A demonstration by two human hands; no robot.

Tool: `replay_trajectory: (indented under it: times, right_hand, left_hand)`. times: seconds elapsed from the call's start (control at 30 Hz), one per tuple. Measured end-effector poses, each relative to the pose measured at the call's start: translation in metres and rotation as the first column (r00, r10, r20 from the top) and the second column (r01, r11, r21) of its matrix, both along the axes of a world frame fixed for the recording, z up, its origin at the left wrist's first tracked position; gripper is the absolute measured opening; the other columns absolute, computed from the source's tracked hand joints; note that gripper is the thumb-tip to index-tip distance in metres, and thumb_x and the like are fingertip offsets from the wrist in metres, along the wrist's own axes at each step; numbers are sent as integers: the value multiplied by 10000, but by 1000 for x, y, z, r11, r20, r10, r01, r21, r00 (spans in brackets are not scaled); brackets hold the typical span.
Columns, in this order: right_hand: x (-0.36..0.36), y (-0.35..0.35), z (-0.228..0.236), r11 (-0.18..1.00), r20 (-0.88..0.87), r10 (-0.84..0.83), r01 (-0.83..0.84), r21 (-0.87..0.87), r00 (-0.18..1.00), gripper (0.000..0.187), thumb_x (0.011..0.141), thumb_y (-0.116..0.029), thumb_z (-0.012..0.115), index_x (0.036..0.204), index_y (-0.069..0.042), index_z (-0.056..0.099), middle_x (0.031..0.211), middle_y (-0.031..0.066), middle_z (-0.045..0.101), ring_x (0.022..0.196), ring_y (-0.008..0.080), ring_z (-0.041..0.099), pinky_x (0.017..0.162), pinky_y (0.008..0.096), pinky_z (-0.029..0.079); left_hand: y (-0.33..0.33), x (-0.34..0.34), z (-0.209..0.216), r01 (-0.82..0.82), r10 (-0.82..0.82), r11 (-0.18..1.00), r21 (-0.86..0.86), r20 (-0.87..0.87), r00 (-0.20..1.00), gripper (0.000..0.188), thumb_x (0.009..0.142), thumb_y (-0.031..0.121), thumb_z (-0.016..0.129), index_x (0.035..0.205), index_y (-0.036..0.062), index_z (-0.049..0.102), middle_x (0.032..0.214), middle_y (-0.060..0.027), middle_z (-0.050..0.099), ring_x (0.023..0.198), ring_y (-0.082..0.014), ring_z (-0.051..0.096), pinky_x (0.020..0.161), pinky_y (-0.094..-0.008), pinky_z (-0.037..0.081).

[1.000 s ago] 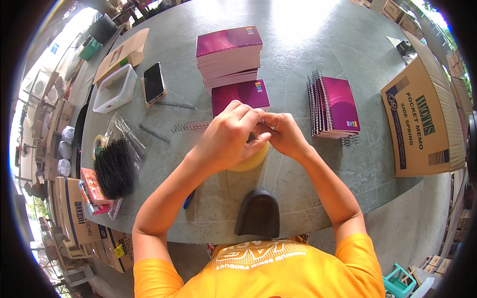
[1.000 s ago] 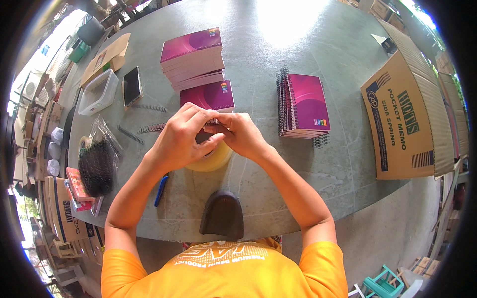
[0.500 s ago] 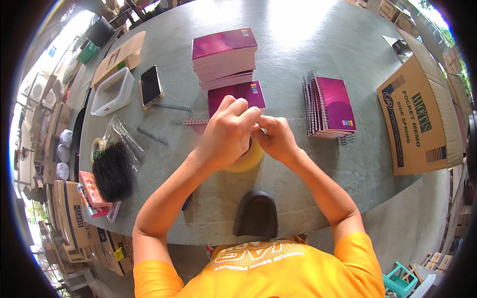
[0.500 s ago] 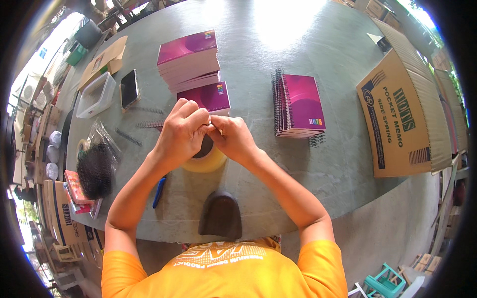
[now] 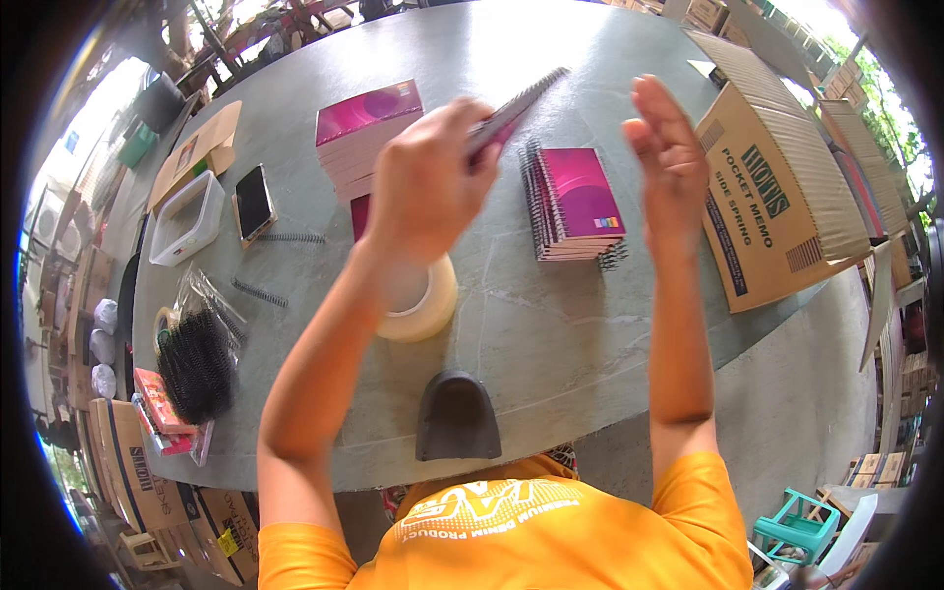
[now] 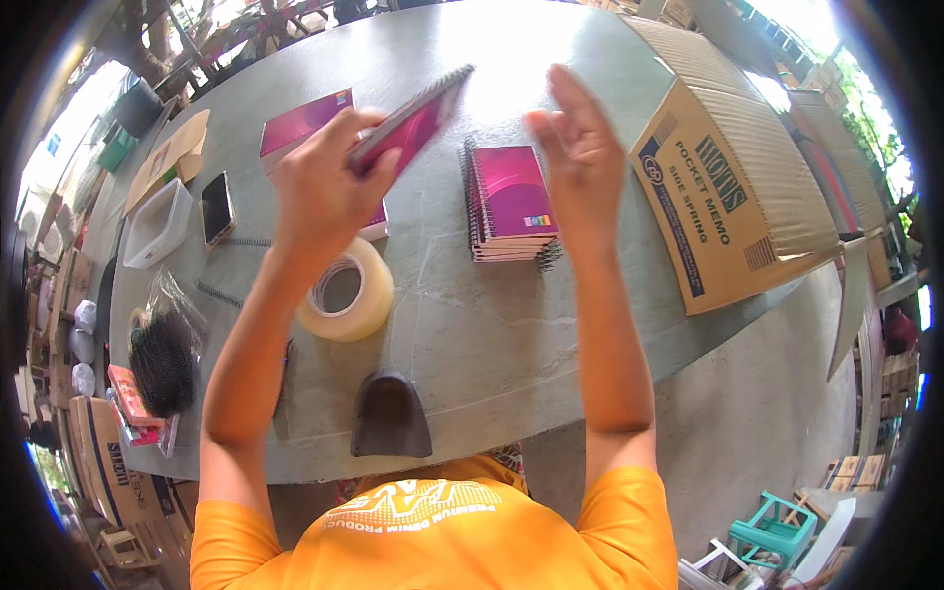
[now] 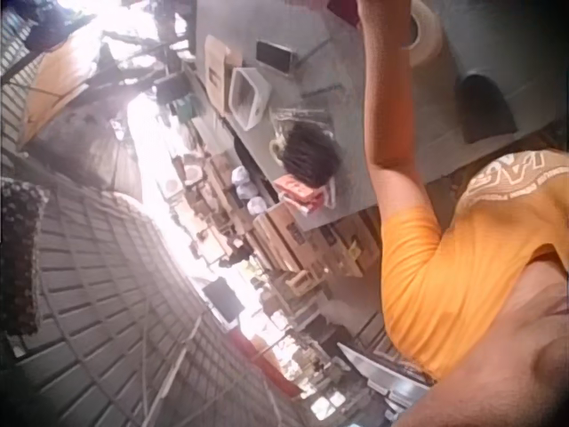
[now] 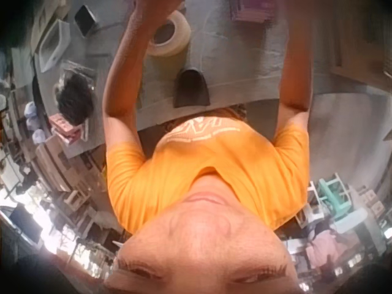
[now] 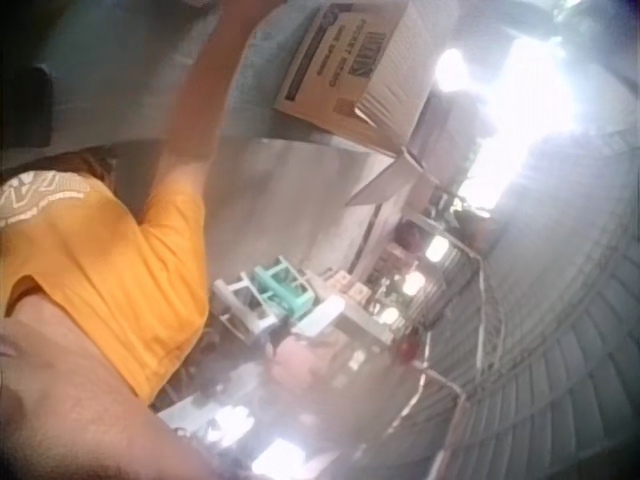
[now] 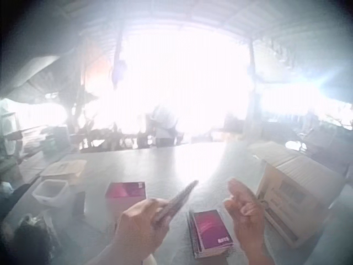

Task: The person assembles notebooks by threading wire coils into the pre-punched holes of small purple notebooks using their hands and places them in a stack.

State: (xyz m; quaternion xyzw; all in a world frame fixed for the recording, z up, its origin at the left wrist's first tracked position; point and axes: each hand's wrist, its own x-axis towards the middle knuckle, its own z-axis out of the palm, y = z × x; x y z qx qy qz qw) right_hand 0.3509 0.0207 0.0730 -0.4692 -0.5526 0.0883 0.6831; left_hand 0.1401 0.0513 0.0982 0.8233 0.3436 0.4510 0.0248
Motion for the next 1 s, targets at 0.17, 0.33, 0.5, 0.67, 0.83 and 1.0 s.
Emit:
replay_trajectory:
  times: [0.17, 0.33, 0.5, 0.67, 0.83, 1.0]
  right_hand:
    - [57, 3, -47, 835, -411, 222, -390, -388, 884, 655, 876, -399, 621, 1341, 12, 413, 1341, 151, 476, 1286, 190, 393, 1075, 321, 280]
    - [51, 4, -98, 730, -340, 207, -376, -571, 917, 682, 938, -253, 519, 1438, 58, 175, 1405, 260, 369, 1329, 246, 346, 1080, 309, 275]
    - [50, 10, -80, 716, -289, 217, -353, -602, 932, 585, 943, -155, 459, 1434, 48, 215, 1419, 237, 364, 1300, 254, 392, 1068, 298, 293]
    - [24, 6, -79, 730, -295, 140, -300, -614, 945, 576, 948, -160, 440, 1439, 39, 213, 1458, 206, 314, 1342, 251, 322, 1091, 291, 238]
    - [40, 9, -96, 762, 65, 58, -2, -647, 996, 569, 932, -147, 465, 1432, 20, 250, 1473, 223, 275, 1368, 290, 283, 1104, 332, 236]
    - [-19, 3, -45, 948, 679, 40, 187, -258, 733, 505, 867, -46, 517, 1355, -2, 396, 1438, 185, 351, 1347, 296, 322, 1106, 382, 271]
  left_hand:
    - [-16, 90, -42, 58, -46, 998, 18, -398, 916, 324, 701, 59, 585, 990, -85, 573, 973, -218, 572, 940, -321, 579, 725, -376, 537]
    - [-37, 89, -86, 322, -339, 939, -124, -150, 929, 426, 817, 367, 667, 1027, -1, 622, 1050, -180, 595, 1043, -336, 527, 914, -423, 444]
    - [21, 58, -101, 193, 10, 665, -721, 267, 964, 546, 920, 431, 515, 1231, -17, 520, 1190, -188, 549, 1159, -266, 489, 909, -351, 431]
    - [43, 96, -150, 296, 133, 489, -821, 405, 905, 943, 882, 699, 258, 1426, -68, 192, 1475, -246, 226, 1368, -321, 234, 1114, -376, 193]
    - [39, 106, -146, 332, 98, 455, -826, 417, 903, 981, 864, 725, 243, 1426, -77, 181, 1477, -263, 190, 1395, -341, 162, 1138, -382, 124]
    - [41, -13, -113, 132, 108, 790, -598, 348, 931, 567, 929, 478, 500, 1192, -22, 551, 1186, -186, 546, 1051, -224, 548, 899, -330, 435]
